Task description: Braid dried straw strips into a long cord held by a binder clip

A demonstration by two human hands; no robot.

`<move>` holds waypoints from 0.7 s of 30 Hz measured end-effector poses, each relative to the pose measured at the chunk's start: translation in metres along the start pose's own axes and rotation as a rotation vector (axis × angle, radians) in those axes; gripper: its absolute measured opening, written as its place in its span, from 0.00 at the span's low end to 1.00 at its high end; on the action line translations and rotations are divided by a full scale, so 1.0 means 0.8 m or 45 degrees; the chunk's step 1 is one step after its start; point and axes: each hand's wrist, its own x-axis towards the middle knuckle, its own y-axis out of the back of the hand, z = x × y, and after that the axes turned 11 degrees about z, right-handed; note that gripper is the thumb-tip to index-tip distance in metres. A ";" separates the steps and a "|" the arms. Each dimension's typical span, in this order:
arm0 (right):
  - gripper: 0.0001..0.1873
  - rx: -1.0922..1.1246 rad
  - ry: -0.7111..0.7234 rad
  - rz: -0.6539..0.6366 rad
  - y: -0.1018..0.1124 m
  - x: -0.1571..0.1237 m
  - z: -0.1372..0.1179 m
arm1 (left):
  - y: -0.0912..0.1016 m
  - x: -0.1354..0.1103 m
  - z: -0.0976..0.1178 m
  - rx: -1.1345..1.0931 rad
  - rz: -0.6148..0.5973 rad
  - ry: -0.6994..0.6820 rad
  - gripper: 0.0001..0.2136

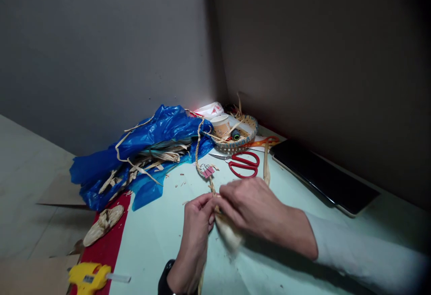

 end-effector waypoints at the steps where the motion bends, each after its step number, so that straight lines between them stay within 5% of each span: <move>1: 0.17 0.030 -0.057 0.031 0.006 0.004 0.005 | 0.001 -0.001 0.001 -0.012 -0.013 0.009 0.11; 10: 0.17 0.674 -0.271 -0.121 -0.035 0.009 0.025 | 0.002 -0.003 -0.002 -0.016 -0.071 -0.031 0.15; 21: 0.12 0.725 -0.196 -0.134 -0.031 0.013 0.029 | 0.000 -0.013 -0.005 0.291 0.089 -0.278 0.10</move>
